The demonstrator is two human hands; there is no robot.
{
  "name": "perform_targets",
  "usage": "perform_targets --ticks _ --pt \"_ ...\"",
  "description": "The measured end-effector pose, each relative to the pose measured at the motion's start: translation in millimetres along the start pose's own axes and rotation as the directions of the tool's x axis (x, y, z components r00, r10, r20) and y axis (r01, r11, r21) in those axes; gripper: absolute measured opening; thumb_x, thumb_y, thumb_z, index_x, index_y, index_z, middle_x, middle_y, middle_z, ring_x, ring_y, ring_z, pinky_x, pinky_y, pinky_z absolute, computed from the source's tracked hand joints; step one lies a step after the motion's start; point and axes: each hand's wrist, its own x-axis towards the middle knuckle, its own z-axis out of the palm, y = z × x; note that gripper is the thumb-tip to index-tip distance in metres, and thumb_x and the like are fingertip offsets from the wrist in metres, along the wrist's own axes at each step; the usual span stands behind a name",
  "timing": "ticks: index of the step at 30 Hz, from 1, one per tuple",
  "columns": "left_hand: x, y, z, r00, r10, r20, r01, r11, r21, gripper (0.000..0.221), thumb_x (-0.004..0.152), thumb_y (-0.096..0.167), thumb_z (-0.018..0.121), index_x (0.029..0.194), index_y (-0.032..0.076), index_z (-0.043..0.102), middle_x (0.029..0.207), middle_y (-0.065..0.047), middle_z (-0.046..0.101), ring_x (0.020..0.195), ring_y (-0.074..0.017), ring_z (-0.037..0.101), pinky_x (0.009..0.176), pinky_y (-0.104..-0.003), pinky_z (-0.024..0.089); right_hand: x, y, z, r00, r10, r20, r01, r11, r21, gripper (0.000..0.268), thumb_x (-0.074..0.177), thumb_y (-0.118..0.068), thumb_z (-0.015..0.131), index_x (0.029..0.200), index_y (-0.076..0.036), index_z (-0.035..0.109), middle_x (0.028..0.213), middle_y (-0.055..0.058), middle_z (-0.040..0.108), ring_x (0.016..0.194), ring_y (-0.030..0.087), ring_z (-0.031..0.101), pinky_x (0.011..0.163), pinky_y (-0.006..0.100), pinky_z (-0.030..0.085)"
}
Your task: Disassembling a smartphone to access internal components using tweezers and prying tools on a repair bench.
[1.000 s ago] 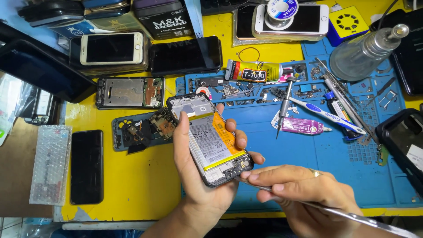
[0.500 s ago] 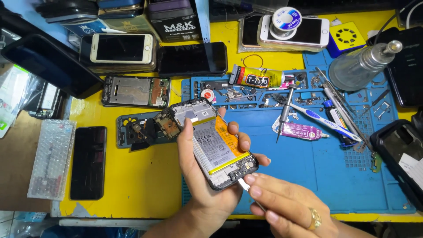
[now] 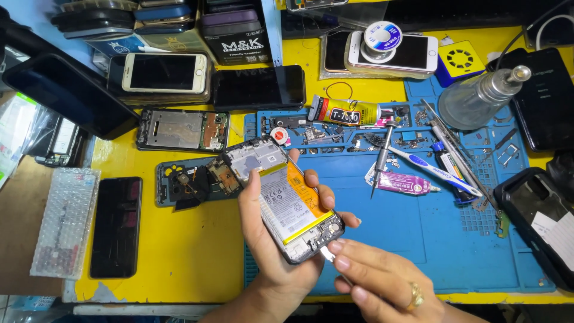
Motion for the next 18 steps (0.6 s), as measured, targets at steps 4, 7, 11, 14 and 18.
perform_targets --ticks 4,7,11,14,18 --pt "-3.2 0.6 2.5 0.996 0.078 0.047 -0.081 0.995 0.063 0.062 0.097 0.054 0.046 0.138 0.01 0.059 0.093 -0.011 0.06 0.071 -0.0241 0.062 0.057 -0.055 0.059 -16.3 9.4 6.1 0.999 0.004 0.035 -0.005 0.999 0.039 0.037 0.1 -0.008 0.062 0.134 0.006 0.057 0.141 0.029 0.062 0.137 0.04 0.065 0.115 0.043 0.063" --pt "-2.4 0.2 -0.1 0.991 0.058 0.12 -0.062 0.997 0.035 0.064 0.096 0.054 0.048 0.144 0.012 0.054 0.098 -0.014 0.061 0.077 -0.0261 0.065 0.063 -0.055 0.06 -23.0 12.7 5.9 0.998 0.058 0.033 -0.06 0.997 0.055 0.038 0.099 -0.01 0.064 0.134 0.004 0.06 0.142 0.025 0.062 0.139 0.037 0.063 0.118 0.044 0.058" --pt "-2.4 0.4 -8.0 0.958 -0.012 0.287 -0.006 0.998 0.06 0.076 0.09 0.026 0.062 0.159 0.01 0.035 0.117 -0.024 0.058 0.098 -0.0351 0.065 0.085 -0.062 0.058 -17.5 23.7 -0.2 0.991 -0.108 0.077 0.11 0.994 -0.027 0.04 0.101 -0.009 0.063 0.136 0.008 0.054 0.143 0.03 0.059 0.138 0.043 0.064 0.117 0.052 0.06" --pt "-1.1 4.9 -13.2 0.913 -0.081 0.4 0.014 0.985 0.169 0.064 0.082 0.014 0.06 0.141 -0.003 0.044 0.132 -0.024 0.055 0.115 -0.0377 0.062 0.103 -0.063 0.053 0.6 23.4 -12.1 0.975 -0.185 0.123 0.192 0.98 -0.045 0.04 0.1 -0.001 0.064 0.136 0.01 0.05 0.141 0.036 0.057 0.137 0.047 0.064 0.115 0.053 0.063" --pt "-0.6 15.6 -18.0 0.826 -0.106 0.554 -0.046 0.966 0.254 0.091 0.083 0.005 0.065 0.161 0.008 0.018 0.142 -0.028 0.045 0.129 -0.0488 0.052 0.111 -0.067 0.047 8.1 21.9 -17.3 0.95 -0.281 0.137 0.302 0.939 -0.164 0.037 0.097 0.004 0.067 0.13 0.011 0.051 0.136 0.032 0.06 0.132 0.047 0.067 0.111 0.056 0.068"
